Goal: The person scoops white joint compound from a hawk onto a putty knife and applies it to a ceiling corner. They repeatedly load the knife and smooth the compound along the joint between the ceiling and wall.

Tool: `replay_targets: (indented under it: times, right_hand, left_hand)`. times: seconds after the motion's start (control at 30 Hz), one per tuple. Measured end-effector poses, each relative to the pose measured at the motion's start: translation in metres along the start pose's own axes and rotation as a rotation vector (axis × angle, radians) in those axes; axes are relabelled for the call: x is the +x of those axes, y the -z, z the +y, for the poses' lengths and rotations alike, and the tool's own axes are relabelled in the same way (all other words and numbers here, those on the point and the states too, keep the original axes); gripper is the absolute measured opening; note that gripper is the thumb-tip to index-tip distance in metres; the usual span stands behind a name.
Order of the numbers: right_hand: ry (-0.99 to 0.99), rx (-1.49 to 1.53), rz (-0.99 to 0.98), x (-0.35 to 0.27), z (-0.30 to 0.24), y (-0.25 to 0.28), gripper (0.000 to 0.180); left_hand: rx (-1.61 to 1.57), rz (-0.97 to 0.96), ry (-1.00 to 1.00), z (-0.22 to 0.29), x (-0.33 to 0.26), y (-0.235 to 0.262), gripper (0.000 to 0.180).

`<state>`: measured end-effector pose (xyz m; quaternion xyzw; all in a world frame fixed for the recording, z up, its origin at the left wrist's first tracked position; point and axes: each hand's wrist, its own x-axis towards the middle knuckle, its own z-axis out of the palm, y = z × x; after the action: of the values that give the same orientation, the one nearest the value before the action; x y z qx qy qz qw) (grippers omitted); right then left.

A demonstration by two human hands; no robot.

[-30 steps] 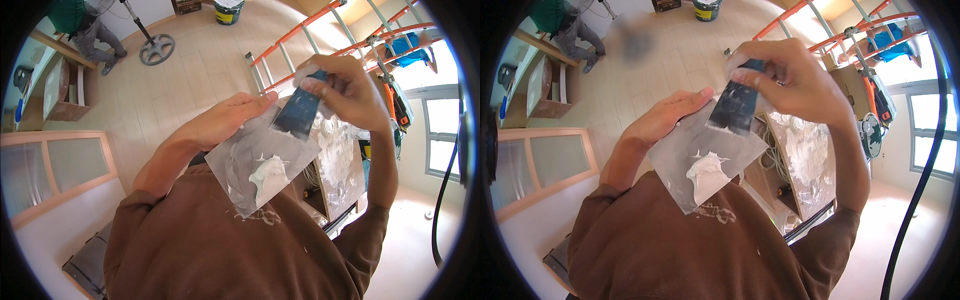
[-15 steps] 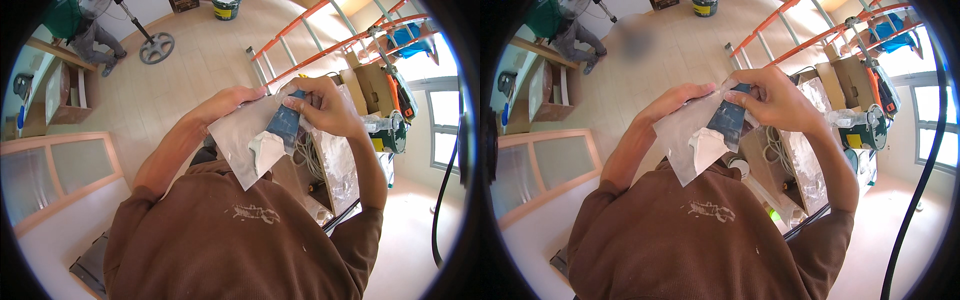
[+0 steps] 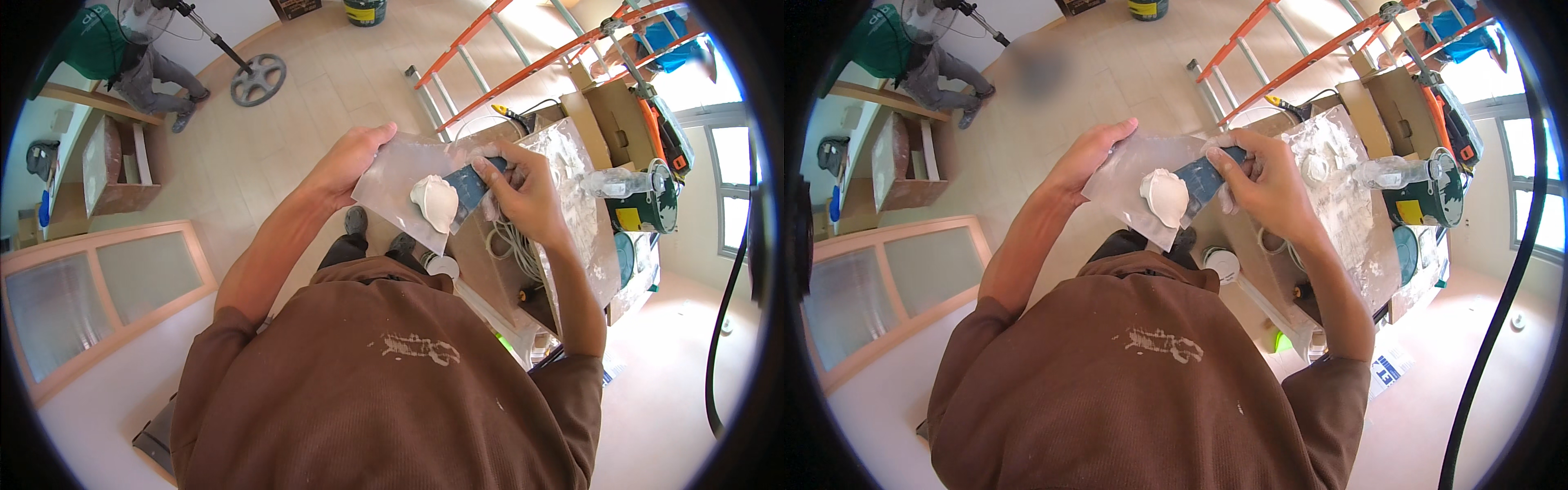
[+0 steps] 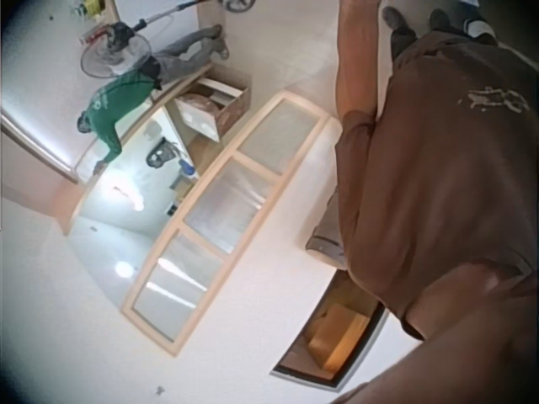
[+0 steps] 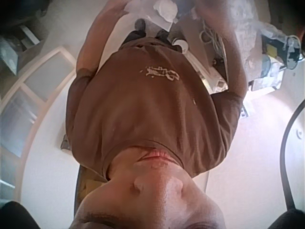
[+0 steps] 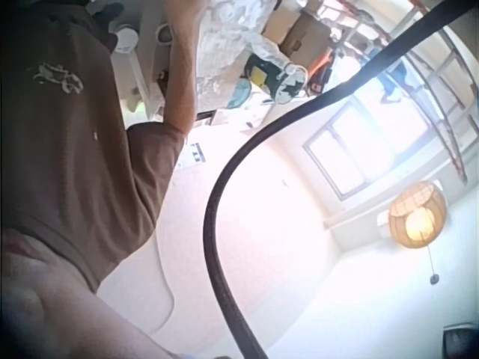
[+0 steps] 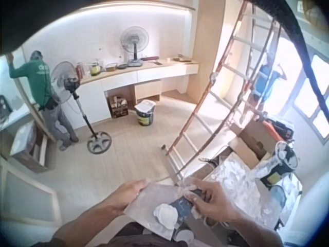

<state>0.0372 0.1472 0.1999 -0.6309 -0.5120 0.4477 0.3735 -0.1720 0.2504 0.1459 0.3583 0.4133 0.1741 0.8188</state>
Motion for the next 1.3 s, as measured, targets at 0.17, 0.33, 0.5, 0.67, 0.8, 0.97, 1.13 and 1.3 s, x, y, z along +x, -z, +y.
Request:
replay_targets:
  times: [0.17,0.33,0.5,0.67,0.8,0.97,1.13,1.3]
  right_hand:
    - [-0.047,0.192,0.185,-0.012,0.03,-0.02,0.015]
    - [-0.06,0.37,0.309,-0.013,0.029,-0.035,0.015]
    - [-0.016,0.469,0.263,-0.005,0.023,-0.036,0.016]
    - [-0.006,0.58,0.095,-0.002,0.013,-0.015,0.021]
    - [0.095,0.585,0.157,-0.005,-0.016,-0.006,0.026]
    - [0.57,-0.103,0.184,-0.026,-0.028,0.007,0.03]
    - [1.121,-0.503,0.191,-0.03,-0.029,-0.003,0.023]
    - [1.12,-0.617,0.184,-0.045,-0.03,0.001,0.018]
  left_hand:
    - [-0.039,0.131,-0.134,-0.007,0.006,0.0,0.036]
    - [0.342,0.351,-0.469,-0.014,0.002,0.0,0.043]
    - [0.596,0.477,-0.62,-0.013,-0.019,-0.017,0.046]
    - [0.367,0.348,-0.609,-0.024,-0.014,-0.005,0.047]
    - [0.092,0.228,-0.439,-0.019,-0.02,-0.013,0.044]
    - [-0.032,0.016,-0.238,-0.007,-0.032,-0.01,0.042]
    - [-0.065,-0.053,-0.174,-0.005,-0.025,-0.005,0.043]
    - [-0.147,-0.061,-0.155,-0.004,-0.029,-0.007,0.045]
